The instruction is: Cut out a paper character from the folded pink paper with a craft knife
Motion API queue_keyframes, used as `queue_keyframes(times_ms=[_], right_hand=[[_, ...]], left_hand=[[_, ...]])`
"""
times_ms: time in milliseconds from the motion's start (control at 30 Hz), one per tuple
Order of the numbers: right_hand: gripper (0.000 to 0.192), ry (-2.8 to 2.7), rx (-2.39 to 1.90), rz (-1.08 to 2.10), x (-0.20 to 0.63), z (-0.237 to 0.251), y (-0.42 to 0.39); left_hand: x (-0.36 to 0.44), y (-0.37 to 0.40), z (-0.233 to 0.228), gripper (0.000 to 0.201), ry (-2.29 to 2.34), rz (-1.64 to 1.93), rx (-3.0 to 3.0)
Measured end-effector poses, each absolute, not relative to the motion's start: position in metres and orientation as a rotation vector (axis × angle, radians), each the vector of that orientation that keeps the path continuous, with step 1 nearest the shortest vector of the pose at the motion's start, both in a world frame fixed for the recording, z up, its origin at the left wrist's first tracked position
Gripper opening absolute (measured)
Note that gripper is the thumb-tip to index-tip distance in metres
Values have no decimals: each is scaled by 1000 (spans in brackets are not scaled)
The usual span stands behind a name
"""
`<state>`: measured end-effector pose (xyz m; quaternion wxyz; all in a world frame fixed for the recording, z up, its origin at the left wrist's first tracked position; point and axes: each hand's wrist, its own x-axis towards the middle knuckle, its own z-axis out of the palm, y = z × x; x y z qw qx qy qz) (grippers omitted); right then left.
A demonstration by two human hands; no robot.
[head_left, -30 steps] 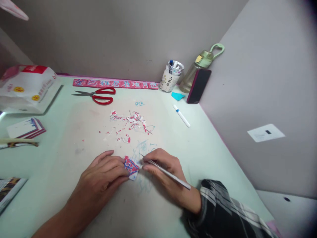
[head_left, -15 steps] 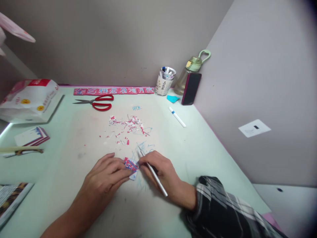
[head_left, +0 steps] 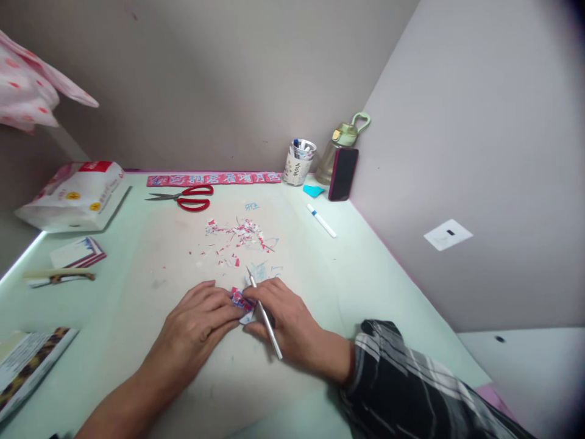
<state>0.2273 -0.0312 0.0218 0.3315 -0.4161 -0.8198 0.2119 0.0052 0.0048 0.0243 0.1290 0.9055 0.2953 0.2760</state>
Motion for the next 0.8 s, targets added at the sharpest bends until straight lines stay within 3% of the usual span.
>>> queue_keyframes(times_ms=[800], right_hand=[[42,-2105,-1074,585,227,22,-30]], left_hand=[[24,-8,27,21,1077,759,2892]])
